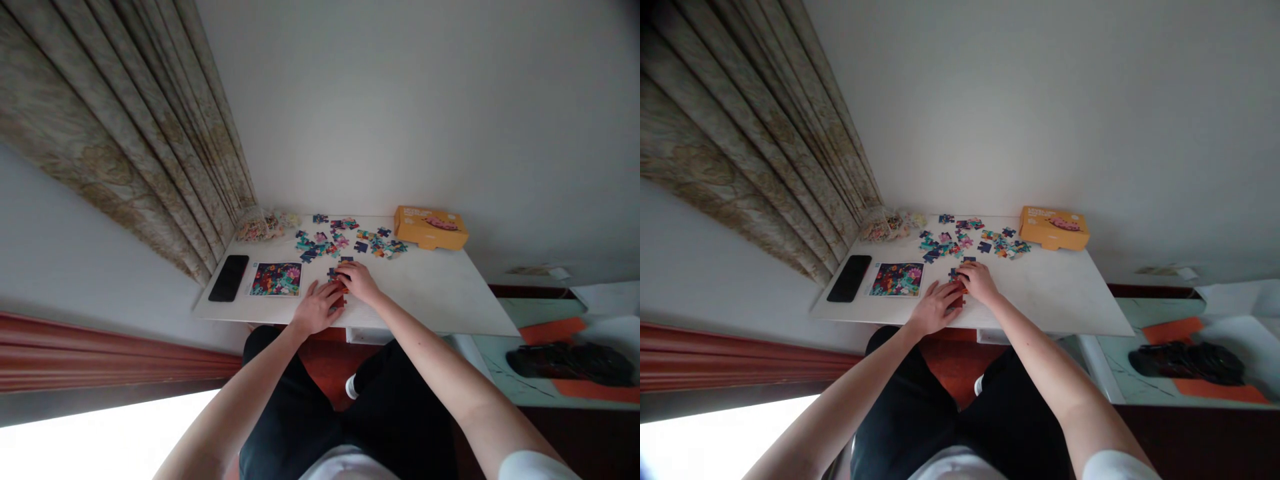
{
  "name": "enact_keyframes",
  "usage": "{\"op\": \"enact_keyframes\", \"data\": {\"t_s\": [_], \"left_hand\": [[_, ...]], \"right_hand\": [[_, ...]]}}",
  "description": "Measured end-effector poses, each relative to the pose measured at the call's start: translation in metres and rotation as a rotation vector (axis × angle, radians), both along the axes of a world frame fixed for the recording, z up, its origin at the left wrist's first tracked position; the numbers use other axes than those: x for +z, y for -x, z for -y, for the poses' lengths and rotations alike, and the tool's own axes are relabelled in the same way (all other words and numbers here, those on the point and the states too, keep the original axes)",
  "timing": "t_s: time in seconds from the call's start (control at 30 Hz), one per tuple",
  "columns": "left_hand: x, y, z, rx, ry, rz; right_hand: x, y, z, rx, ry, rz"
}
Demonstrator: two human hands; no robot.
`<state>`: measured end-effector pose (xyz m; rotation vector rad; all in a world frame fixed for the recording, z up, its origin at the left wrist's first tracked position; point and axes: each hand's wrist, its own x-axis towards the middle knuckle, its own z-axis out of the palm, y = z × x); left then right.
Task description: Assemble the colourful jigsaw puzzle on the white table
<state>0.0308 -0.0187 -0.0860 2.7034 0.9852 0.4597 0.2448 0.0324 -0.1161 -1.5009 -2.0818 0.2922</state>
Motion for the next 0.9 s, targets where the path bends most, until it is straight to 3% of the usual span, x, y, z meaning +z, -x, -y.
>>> {"op": "enact_keyframes", "data": {"t_s": [0.23, 0.63, 0.9], "left_hand": [[-0.001, 0.000, 0.000, 0.007, -0.010, -0.004], [-0.002, -0.001, 0.000, 0.006, -0.019, 0.012], [-0.007, 0.002, -0.006, 0.034, 0.007, 0.056]], "right_hand": [[0.003, 0.010, 0.005, -0.080, 0.000, 0.023], [0.006, 0.010, 0.012, -0.087, -0.054, 0.005], [-0.004, -0.022, 0.064, -0.211, -0.095, -0.034]]}}
